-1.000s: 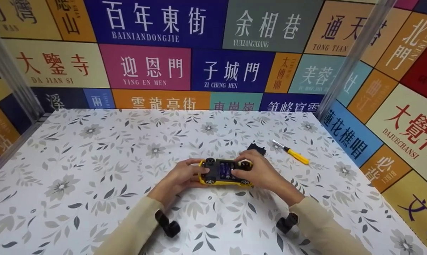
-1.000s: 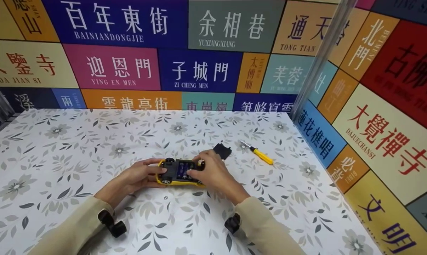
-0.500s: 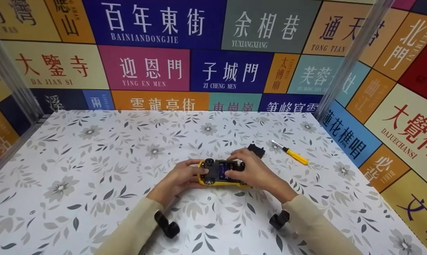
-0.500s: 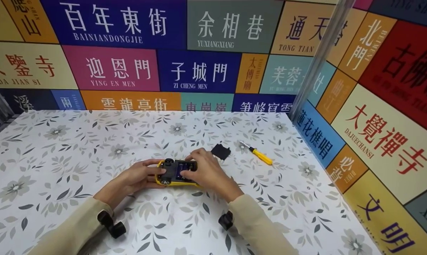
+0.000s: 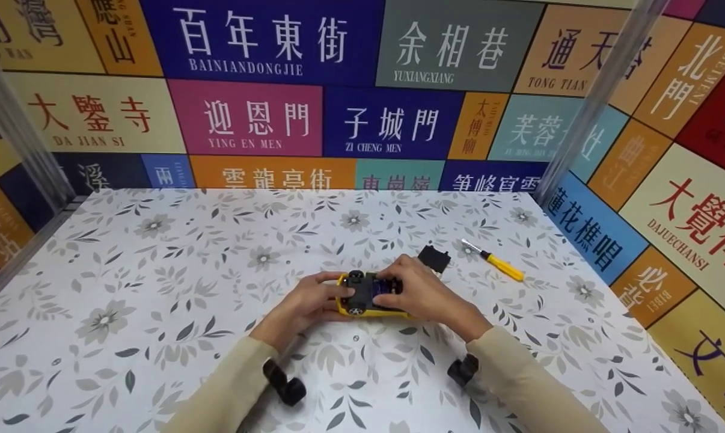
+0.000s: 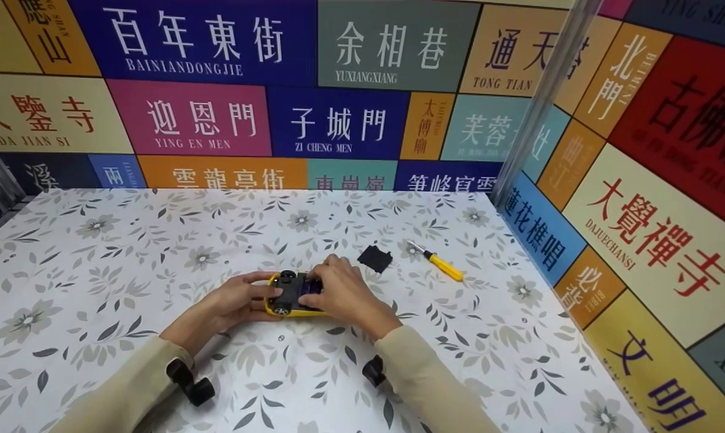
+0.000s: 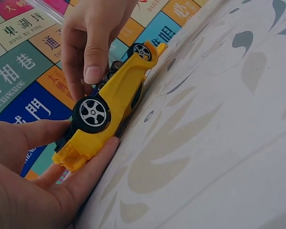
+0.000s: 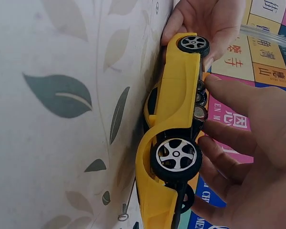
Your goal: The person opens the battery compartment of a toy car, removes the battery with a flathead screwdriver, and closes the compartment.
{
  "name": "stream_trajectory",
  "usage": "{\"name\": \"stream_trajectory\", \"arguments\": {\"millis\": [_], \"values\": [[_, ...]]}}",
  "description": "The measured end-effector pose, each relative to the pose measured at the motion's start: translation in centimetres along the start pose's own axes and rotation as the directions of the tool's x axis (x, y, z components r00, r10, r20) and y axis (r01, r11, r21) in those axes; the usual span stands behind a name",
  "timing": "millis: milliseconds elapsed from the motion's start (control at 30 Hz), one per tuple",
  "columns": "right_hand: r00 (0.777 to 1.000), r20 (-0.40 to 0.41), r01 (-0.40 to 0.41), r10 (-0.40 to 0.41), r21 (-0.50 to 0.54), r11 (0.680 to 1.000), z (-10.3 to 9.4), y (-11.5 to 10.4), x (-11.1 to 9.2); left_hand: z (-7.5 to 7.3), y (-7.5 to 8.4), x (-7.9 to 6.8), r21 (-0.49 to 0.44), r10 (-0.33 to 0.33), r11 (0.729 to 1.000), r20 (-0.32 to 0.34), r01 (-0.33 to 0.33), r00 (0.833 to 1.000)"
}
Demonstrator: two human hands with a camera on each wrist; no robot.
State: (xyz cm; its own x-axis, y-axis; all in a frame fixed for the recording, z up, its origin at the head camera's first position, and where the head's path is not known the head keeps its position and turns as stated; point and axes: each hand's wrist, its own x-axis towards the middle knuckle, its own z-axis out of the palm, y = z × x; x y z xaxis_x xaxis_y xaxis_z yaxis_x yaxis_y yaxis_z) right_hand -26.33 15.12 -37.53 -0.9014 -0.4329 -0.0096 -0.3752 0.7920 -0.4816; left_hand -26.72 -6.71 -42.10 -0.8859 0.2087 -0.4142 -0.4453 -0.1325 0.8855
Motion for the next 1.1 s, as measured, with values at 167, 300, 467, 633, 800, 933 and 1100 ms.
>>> {"name": "stream_trajectory", "arguments": {"millis": [167,300,467,633,800,933,1100], "values": [[1.000,0.015,0.011,-0.011,0.003,1.000,-0.02,0.05,0.24,-0.04,-0.10,0.10,-0.001,0.007,1.000,0.006,-0.007,1.000],[1.000,0.017,0.025,-0.025,0.020,1.000,0.03,0.14,0.37,-0.04,-0.22,0.16,-0.002,0.018,1.000,0.016,-0.018,1.000],[0.999,0.048,0.013,-0.014,0.020,1.000,0.00,0.13,0.35,-0.02,-0.21,0.17,0.009,0.013,1.000,0.011,-0.013,1.000],[0.996,0.070,0.046,-0.047,0.020,0.999,-0.23,0.17,0.22,-0.01,-0.17,0.12,0.011,0.021,1.000,0.013,-0.021,1.000],[0.992,0.087,0.089,-0.091,0.031,0.996,-0.29,0.44,0.14,0.01,-0.19,0.15,0.018,0.010,1.000,0.009,-0.011,1.000],[0.988,0.082,0.130,-0.132,0.031,0.991,-0.26,0.68,0.02,0.04,-0.17,0.14,0.019,0.007,1.000,-0.002,-0.007,1.000],[0.982,0.038,0.181,-0.182,0.048,0.982,-0.03,0.95,-0.17,0.08,-0.15,0.15,0.018,0.014,1.000,-0.003,-0.014,1.000]]}}
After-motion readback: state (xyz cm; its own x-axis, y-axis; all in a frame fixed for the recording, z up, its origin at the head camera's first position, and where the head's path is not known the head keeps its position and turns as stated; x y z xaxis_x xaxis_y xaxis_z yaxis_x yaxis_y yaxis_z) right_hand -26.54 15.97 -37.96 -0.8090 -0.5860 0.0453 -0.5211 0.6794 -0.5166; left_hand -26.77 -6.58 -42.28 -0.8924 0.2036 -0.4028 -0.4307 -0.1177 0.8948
